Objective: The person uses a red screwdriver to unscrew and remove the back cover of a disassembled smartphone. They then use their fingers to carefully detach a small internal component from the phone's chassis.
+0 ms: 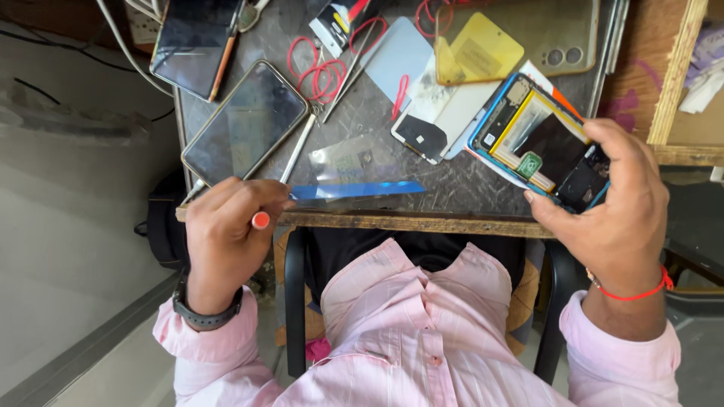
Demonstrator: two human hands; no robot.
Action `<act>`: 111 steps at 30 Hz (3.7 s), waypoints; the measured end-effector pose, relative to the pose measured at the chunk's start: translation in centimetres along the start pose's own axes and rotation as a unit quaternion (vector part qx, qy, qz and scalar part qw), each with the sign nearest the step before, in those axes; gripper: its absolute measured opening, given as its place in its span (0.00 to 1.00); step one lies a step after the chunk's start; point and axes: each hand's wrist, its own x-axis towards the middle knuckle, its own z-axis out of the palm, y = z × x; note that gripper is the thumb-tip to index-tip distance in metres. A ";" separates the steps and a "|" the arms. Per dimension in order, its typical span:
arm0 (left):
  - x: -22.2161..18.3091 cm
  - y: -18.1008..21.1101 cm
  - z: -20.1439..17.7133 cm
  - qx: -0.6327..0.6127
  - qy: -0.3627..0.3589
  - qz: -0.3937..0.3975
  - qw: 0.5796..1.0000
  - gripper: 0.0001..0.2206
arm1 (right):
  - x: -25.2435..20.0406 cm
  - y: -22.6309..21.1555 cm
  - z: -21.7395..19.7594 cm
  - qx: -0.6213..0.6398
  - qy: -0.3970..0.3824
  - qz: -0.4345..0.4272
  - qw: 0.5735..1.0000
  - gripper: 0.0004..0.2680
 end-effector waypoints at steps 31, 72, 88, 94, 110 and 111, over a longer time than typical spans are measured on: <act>16.9 3.3 14.3 0.248 -0.023 0.163 0.955 0.19 | -3.8 -0.8 -0.9 0.104 -0.112 -0.057 0.987 0.28; 21.1 6.4 16.6 0.292 -0.081 0.336 0.892 0.05 | -5.4 -0.9 -0.8 0.062 -0.080 -0.056 0.993 0.27; 13.1 4.7 14.4 0.090 -0.172 0.282 0.940 0.19 | -3.7 -0.9 -0.7 0.062 -0.081 -0.082 0.991 0.27; 12.8 4.5 9.9 0.136 -0.173 0.178 0.959 0.14 | -2.2 -0.5 -0.4 0.037 -0.076 -0.068 0.994 0.26; 7.9 0.5 2.0 0.187 -0.192 0.104 0.958 0.04 | 1.2 0.6 2.0 0.027 -0.118 -0.093 0.988 0.27; 8.6 0.7 1.6 0.154 -0.172 0.110 0.967 0.02 | 1.1 0.6 2.0 0.026 -0.126 -0.095 0.987 0.28</act>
